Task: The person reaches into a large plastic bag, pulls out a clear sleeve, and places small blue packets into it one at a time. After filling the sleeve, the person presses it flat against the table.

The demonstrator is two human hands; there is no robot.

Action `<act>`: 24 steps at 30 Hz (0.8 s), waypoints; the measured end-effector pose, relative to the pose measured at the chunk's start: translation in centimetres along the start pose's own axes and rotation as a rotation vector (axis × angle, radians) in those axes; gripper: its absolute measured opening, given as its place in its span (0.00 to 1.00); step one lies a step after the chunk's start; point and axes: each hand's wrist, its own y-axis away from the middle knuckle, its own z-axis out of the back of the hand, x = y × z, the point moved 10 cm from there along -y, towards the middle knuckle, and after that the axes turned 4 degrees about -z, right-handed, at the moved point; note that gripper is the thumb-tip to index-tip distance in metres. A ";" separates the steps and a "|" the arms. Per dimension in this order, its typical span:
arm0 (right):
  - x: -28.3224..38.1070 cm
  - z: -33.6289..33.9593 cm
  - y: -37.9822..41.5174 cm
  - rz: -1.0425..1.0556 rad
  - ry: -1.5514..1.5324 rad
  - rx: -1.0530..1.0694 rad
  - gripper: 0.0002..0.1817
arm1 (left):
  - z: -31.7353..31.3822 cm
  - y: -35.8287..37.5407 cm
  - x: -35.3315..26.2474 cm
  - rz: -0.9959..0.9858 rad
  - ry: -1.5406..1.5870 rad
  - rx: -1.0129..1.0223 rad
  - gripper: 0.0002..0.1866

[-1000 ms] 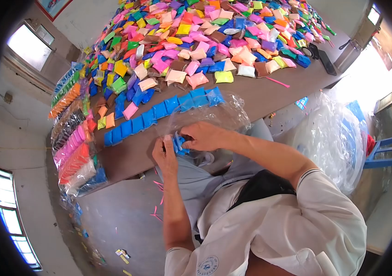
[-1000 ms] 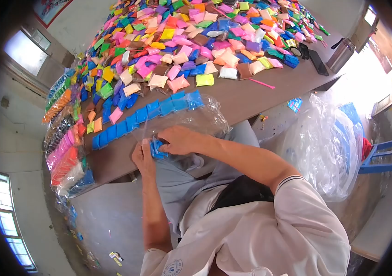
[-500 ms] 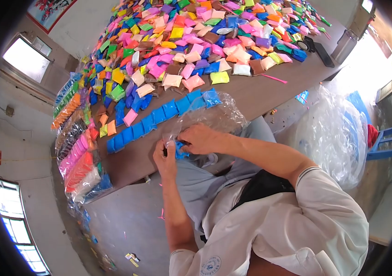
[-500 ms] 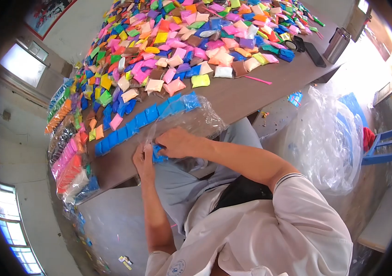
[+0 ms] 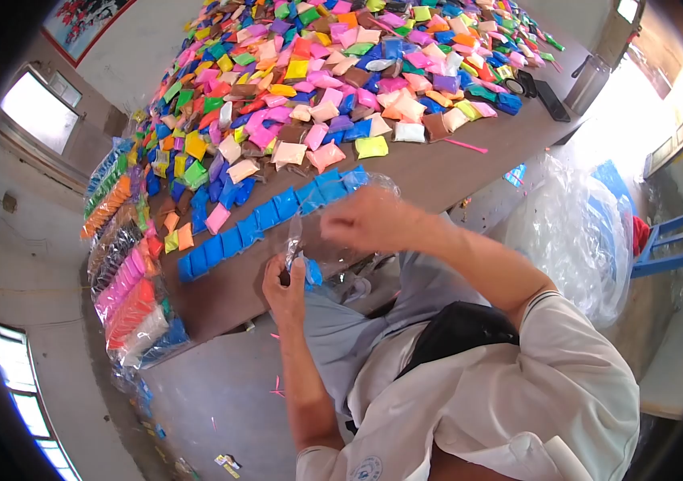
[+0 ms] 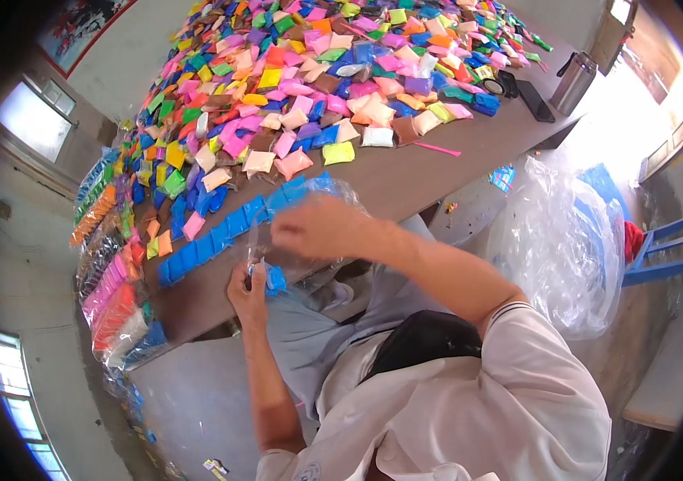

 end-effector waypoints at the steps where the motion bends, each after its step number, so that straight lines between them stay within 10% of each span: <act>1: -1.0 2.7 -0.3 -0.021 0.011 -0.146 0.08 | 0.0 0.1 0.2 0.024 0.003 -0.005 0.18; 17: -17.1 4.4 -6.4 -0.178 -0.077 -0.063 0.16 | 0.2 0.3 -0.6 0.004 0.063 -0.010 0.18; 24: -15.7 0.5 -5.4 -0.079 0.298 0.314 0.28 | 0.3 0.4 0.7 0.041 0.057 -0.029 0.19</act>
